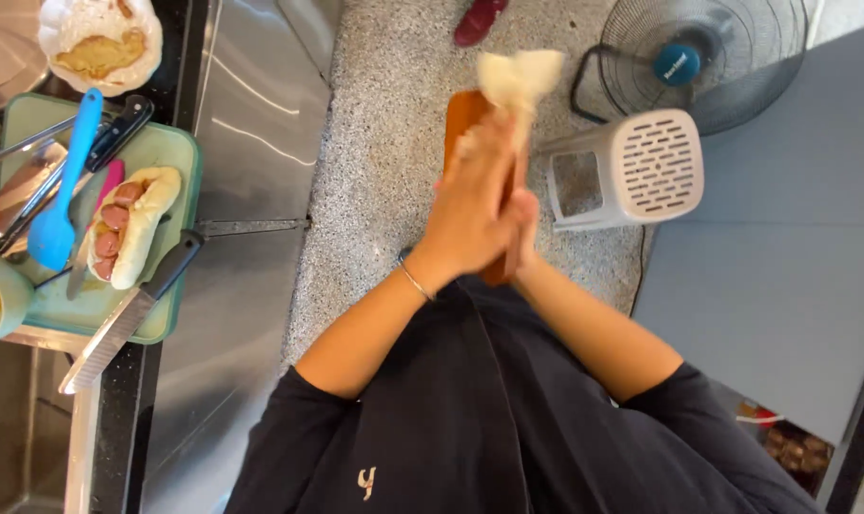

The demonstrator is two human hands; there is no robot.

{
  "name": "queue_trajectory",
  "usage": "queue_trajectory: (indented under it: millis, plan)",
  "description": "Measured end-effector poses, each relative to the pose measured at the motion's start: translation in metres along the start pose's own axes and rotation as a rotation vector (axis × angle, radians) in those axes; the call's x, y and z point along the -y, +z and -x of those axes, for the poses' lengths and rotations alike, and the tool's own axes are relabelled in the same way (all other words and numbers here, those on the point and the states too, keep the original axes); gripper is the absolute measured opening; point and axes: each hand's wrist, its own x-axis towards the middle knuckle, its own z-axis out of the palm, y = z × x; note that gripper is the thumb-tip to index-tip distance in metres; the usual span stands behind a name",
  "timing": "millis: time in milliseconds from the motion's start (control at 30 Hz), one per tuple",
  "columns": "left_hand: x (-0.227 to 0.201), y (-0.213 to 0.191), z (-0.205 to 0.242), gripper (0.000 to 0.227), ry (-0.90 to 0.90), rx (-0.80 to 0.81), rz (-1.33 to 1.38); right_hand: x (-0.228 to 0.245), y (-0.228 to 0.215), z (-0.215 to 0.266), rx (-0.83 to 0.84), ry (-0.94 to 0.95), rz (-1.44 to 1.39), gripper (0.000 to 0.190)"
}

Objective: The person assembles a hot dog using tongs and then cleans a wooden serving tray before placing the food on it.

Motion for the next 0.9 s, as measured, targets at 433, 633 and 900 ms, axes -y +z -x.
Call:
queue_trajectory:
  millis: [433,633,900]
  plan:
    - [0.062,0.084,0.036,0.043,-0.531,-0.313,0.908,0.098,-0.004,-0.134,0.572,0.559,-0.068,0.111]
    - [0.062,0.051,-0.032,0.032,-0.494,-0.758,1.279,0.11,-0.006,-0.179,0.473,0.469,-0.074,0.106]
    - [-0.019,0.05,-0.114,0.05,0.055,-0.129,-0.132,0.101,-0.011,-0.203,0.159,0.603,-0.244,0.111]
